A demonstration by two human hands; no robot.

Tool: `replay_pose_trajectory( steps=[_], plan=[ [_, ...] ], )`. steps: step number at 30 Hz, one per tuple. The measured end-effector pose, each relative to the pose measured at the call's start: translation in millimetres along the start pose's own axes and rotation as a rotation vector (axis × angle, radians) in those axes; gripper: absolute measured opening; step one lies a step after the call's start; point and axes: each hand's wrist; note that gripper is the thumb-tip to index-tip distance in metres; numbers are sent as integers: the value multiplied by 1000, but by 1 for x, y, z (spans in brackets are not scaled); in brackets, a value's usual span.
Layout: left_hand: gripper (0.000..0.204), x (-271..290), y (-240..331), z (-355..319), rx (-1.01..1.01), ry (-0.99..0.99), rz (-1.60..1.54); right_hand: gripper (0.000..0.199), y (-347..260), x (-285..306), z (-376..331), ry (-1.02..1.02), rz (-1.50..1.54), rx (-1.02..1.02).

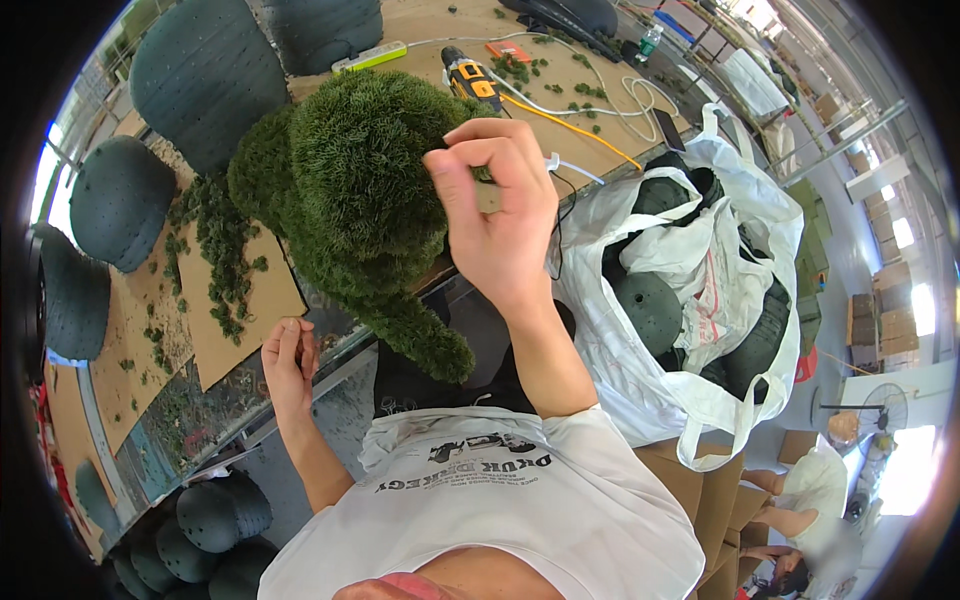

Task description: Gluing patches of artificial moss onto a bear-shaped sculpture using a hot glue gun.

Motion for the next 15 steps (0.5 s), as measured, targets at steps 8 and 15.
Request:
replay_pose_trajectory(
  steps=[8, 15],
  plan=[
    [26, 4, -5, -2, -2, -22, -20, 20, -7, -9, 6, -133, -337, 213],
    [27, 8, -2, -4, 11, 9, -1, 15, -24, -7, 5, -368, -434, 376]
  ],
)
Point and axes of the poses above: each hand's wrist, its own z-axis towards the middle knuckle, its own x-axis out of the back of the hand, y = z × x, and after that the axes turned 7 degrees about -y, right-handed
